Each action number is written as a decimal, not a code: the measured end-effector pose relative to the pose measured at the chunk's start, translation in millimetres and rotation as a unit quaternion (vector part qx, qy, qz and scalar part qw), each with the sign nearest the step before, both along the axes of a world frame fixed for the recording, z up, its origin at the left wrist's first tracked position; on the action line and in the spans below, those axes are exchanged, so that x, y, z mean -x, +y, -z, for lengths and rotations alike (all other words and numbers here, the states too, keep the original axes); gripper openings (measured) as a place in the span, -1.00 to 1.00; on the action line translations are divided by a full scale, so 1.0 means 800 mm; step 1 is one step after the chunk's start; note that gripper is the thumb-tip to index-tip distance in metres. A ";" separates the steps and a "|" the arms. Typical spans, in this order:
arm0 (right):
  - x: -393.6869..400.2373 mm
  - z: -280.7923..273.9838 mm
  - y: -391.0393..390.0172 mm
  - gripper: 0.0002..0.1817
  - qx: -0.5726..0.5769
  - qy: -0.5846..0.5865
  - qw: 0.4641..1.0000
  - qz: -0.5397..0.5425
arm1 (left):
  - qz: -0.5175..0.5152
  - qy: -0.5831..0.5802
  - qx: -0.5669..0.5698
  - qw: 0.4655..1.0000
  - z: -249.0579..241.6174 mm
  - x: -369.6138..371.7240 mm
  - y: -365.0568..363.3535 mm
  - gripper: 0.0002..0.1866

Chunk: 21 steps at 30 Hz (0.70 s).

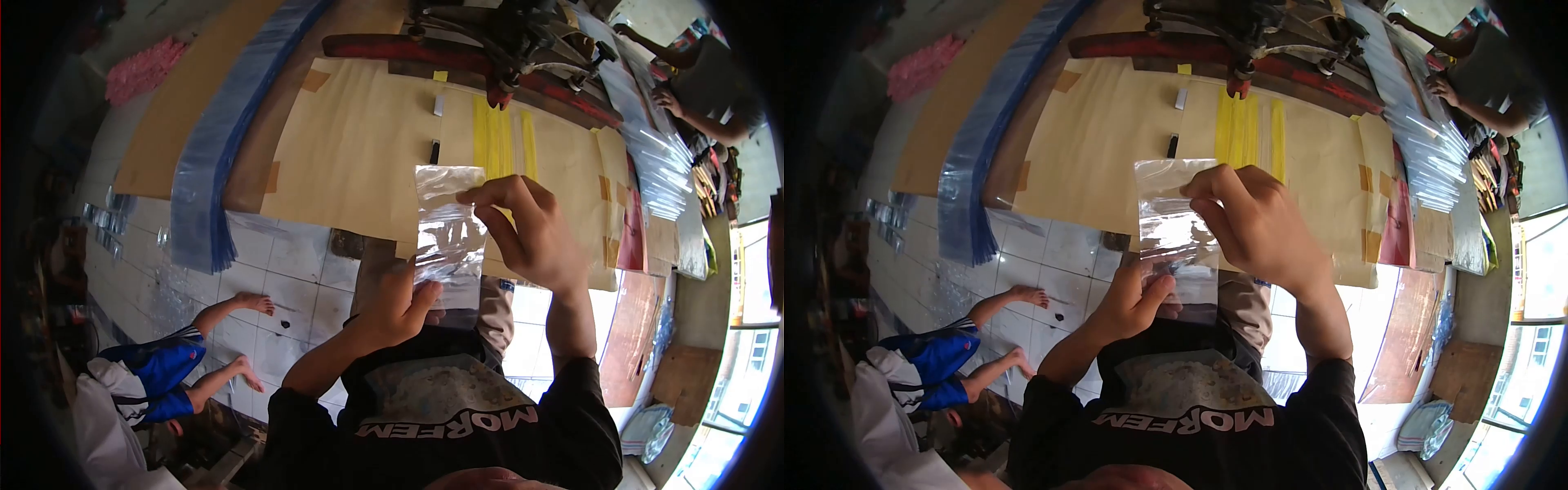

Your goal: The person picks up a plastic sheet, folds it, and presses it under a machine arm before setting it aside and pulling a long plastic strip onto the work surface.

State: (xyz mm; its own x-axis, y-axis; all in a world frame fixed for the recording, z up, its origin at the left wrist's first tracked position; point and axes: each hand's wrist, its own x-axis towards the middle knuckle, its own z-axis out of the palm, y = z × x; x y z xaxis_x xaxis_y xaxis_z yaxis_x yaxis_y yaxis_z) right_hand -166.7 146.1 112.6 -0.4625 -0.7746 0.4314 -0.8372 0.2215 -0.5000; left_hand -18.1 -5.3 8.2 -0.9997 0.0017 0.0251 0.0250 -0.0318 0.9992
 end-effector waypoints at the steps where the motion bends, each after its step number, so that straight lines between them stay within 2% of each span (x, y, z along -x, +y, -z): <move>1: -0.002 0.003 0.001 -0.76 0.011 0.006 1.000 -0.006 | -0.002 -0.010 -0.034 0.999 0.005 -0.001 0.000 -0.57; 3: -0.005 0.004 0.003 -0.83 0.012 0.050 0.999 -0.010 | -0.011 -0.031 -0.069 0.997 0.009 -0.002 0.001 -0.51; 5: -0.004 0.008 0.017 -0.85 0.016 0.043 0.998 -0.039 | -0.020 -0.052 -0.104 0.993 0.017 -0.004 0.007 -0.43; 7: -0.008 0.005 0.035 -0.89 0.037 0.001 0.997 -0.067 | -0.139 0.037 -0.098 0.985 0.030 -0.006 0.017 -0.29; 10: -0.014 0.004 0.064 -0.84 0.056 0.019 0.993 -0.099 | -0.177 0.065 -0.038 0.981 0.026 -0.011 0.015 -0.17; 12: -0.019 0.009 0.077 -0.80 0.074 -0.006 0.989 -0.131 | -0.202 0.098 -0.062 0.973 0.026 -0.012 0.019 -0.18; 14: -0.022 0.024 0.084 -0.75 0.092 -0.029 0.983 -0.159 | -0.135 0.045 -0.029 0.989 0.007 -0.017 0.015 -0.38; 15: -0.022 0.040 0.086 -0.65 0.193 -0.145 0.956 -0.168 | -0.176 0.075 -0.060 0.980 -0.004 -0.011 0.020 -0.59; 16: -0.021 0.055 0.089 -0.54 0.289 -0.256 0.906 -0.174 | -0.174 0.075 -0.062 0.980 -0.002 -0.013 0.018 -0.59; 17: -0.017 0.068 0.095 -0.34 0.274 -0.287 0.904 -0.160 | -0.156 0.094 -0.048 0.982 0.001 -0.016 0.013 -0.68; 18: -0.024 0.070 0.096 -0.23 0.254 -0.345 0.896 -0.119 | -0.139 0.113 -0.033 0.983 -0.001 -0.017 0.010 -0.75; 19: -0.031 0.073 0.091 -0.24 0.266 -0.365 0.885 -0.115 | -0.144 0.107 -0.056 0.982 -0.010 -0.020 0.013 -0.85; 21: -0.049 0.079 0.071 -0.24 0.279 -0.385 0.873 -0.113 | -0.135 0.141 -0.032 0.980 -0.017 -0.023 0.014 -0.85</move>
